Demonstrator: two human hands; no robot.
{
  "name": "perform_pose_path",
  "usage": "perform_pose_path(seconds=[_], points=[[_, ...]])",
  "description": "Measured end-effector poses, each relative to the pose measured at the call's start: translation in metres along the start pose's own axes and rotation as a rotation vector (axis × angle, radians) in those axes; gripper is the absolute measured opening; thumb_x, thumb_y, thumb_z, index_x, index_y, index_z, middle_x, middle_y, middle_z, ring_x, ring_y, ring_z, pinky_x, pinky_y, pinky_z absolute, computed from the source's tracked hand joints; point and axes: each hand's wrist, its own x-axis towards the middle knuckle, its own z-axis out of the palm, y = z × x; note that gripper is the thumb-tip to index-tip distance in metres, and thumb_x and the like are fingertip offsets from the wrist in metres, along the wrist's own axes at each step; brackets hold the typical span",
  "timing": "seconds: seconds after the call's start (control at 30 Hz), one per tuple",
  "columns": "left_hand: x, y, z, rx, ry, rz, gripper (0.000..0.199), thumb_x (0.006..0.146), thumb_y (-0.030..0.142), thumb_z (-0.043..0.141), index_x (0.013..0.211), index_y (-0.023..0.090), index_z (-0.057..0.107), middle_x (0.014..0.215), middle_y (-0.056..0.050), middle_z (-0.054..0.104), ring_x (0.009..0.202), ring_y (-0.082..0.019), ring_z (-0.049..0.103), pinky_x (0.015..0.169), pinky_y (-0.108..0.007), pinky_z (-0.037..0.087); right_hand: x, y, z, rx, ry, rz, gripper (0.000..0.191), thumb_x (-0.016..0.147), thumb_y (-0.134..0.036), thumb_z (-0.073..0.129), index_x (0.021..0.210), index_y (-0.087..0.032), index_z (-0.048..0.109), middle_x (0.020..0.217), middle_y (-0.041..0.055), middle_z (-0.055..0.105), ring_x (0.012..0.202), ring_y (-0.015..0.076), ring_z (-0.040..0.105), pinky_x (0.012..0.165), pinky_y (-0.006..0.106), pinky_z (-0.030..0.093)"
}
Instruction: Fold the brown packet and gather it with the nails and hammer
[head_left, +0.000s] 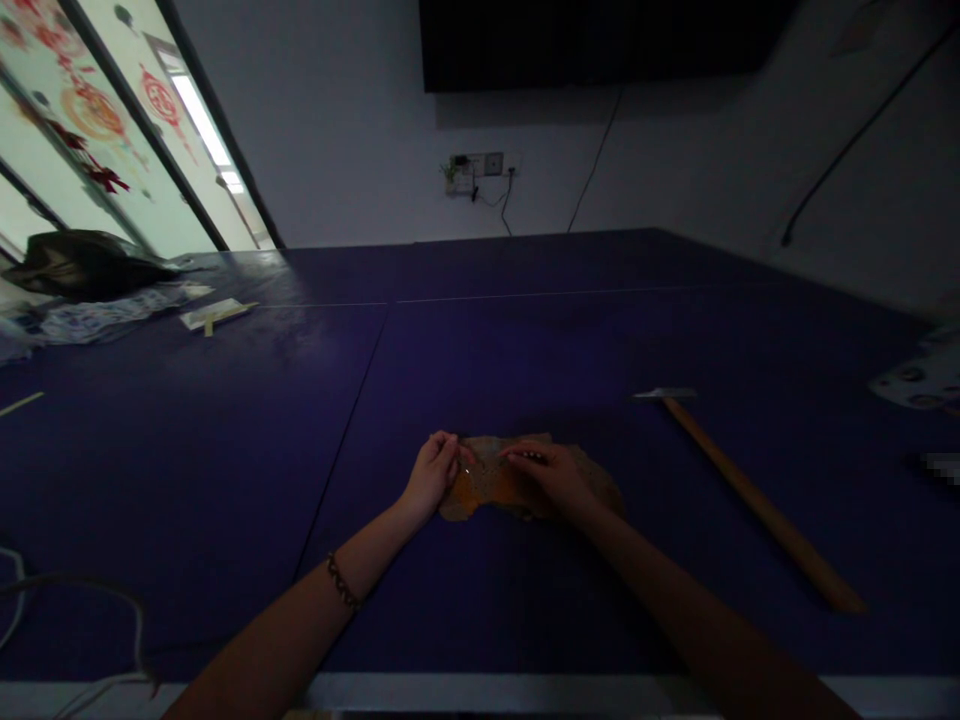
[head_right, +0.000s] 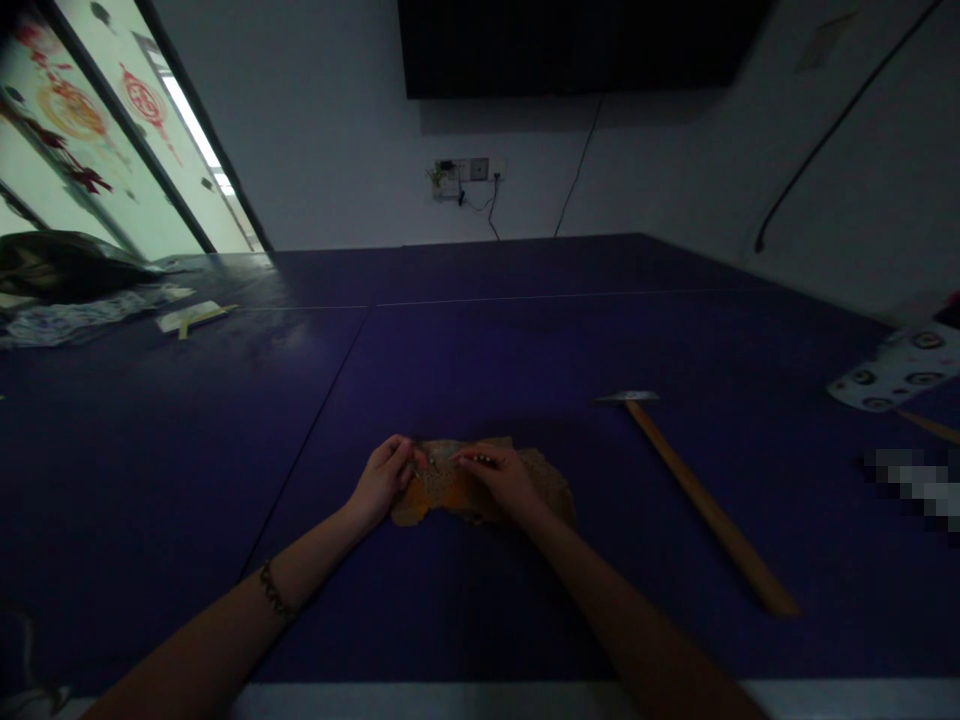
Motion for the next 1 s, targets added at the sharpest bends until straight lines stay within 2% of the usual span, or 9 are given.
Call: perform_pose_path(seconds=[0.07, 0.23, 0.3, 0.4, 0.53, 0.77, 0.9, 1.0], points=[[0.001, -0.001, 0.001, 0.016, 0.006, -0.004, 0.036, 0.076, 0.051, 0.044, 0.067, 0.016, 0.043, 0.047, 0.007, 0.042, 0.036, -0.004, 0.023, 0.038, -0.019, 0.016, 0.0, 0.001, -0.001, 0.033, 0.012, 0.024, 0.015, 0.067, -0.034, 0.058, 0.069, -0.023, 0.068, 0.075, 0.0026, 0.067, 0.077, 0.0207, 0.059, 0.072, 0.033, 0.042], [0.0, -0.002, 0.004, 0.146, -0.006, 0.022, 0.03, 0.075, 0.044, 0.048, 0.063, 0.017, 0.042, 0.048, 0.007, 0.036, 0.042, -0.006, 0.029, 0.044, -0.018, 0.023, 0.003, 0.012, -0.005, 0.238, 0.095, 0.115, 0.022, 0.064, -0.04, 0.06, 0.073, -0.021, 0.067, 0.065, 0.0009, 0.061, 0.062, 0.0159, 0.054, 0.058, 0.027, 0.039], [-0.002, 0.0, 0.004, 0.199, -0.026, 0.054, 0.025, 0.069, 0.039, 0.056, 0.065, 0.017, 0.045, 0.05, 0.008, 0.037, 0.046, -0.006, 0.032, 0.046, -0.018, 0.025, 0.004, 0.015, -0.006, 0.262, 0.11, 0.124, 0.026, 0.066, -0.042, 0.057, 0.075, -0.019, 0.067, 0.058, -0.0005, 0.056, 0.055, 0.0136, 0.049, 0.053, 0.026, 0.035], [-0.003, 0.002, 0.005, 0.309, -0.061, 0.087, 0.023, 0.059, 0.029, 0.066, 0.071, 0.016, 0.051, 0.051, 0.009, 0.036, 0.048, -0.007, 0.033, 0.049, -0.019, 0.025, 0.004, 0.015, -0.006, 0.248, 0.107, 0.112, 0.026, 0.064, -0.041, 0.06, 0.075, -0.018, 0.067, 0.062, 0.0001, 0.056, 0.06, 0.0139, 0.049, 0.055, 0.025, 0.035], [-0.002, 0.003, 0.007, 0.411, -0.02, 0.128, 0.014, 0.062, 0.028, 0.063, 0.06, 0.015, 0.056, 0.05, 0.006, 0.04, 0.05, -0.008, 0.036, 0.051, -0.02, 0.026, 0.003, 0.011, -0.004, 0.233, 0.111, 0.105, 0.024, 0.064, -0.04, 0.06, 0.074, -0.019, 0.065, 0.068, 0.001, 0.056, 0.065, 0.0146, 0.048, 0.057, 0.025, 0.034], [-0.002, 0.001, 0.005, 0.16, 0.064, 0.059, 0.02, 0.059, 0.033, 0.066, 0.056, 0.015, 0.057, 0.053, 0.004, 0.05, 0.052, -0.009, 0.044, 0.051, -0.02, 0.033, 0.003, 0.008, -0.001, 0.222, 0.109, 0.101, 0.026, 0.069, -0.045, 0.051, 0.06, -0.021, 0.049, 0.053, -0.004, 0.04, 0.049, 0.0109, 0.036, 0.047, 0.023, 0.03], [-0.001, 0.003, 0.003, -0.027, 0.09, -0.014, 0.024, 0.06, 0.038, 0.065, 0.063, 0.015, 0.059, 0.055, 0.002, 0.053, 0.051, -0.009, 0.047, 0.05, -0.021, 0.036, 0.002, 0.005, 0.004, 0.184, 0.114, 0.084, 0.032, 0.071, -0.048, 0.047, 0.054, -0.022, 0.043, 0.053, -0.0031, 0.04, 0.051, 0.012, 0.038, 0.049, 0.024, 0.033], [-0.001, 0.003, 0.004, 0.002, 0.094, -0.005, 0.024, 0.059, 0.037, 0.066, 0.064, 0.014, 0.062, 0.057, 0.001, 0.056, 0.052, -0.01, 0.048, 0.051, -0.022, 0.037, 0.011, 0.001, 0.003, 0.158, 0.128, 0.047, 0.034, 0.074, -0.05, 0.044, 0.055, -0.022, 0.043, 0.054, -0.0021, 0.043, 0.053, 0.0129, 0.041, 0.053, 0.025, 0.036]])
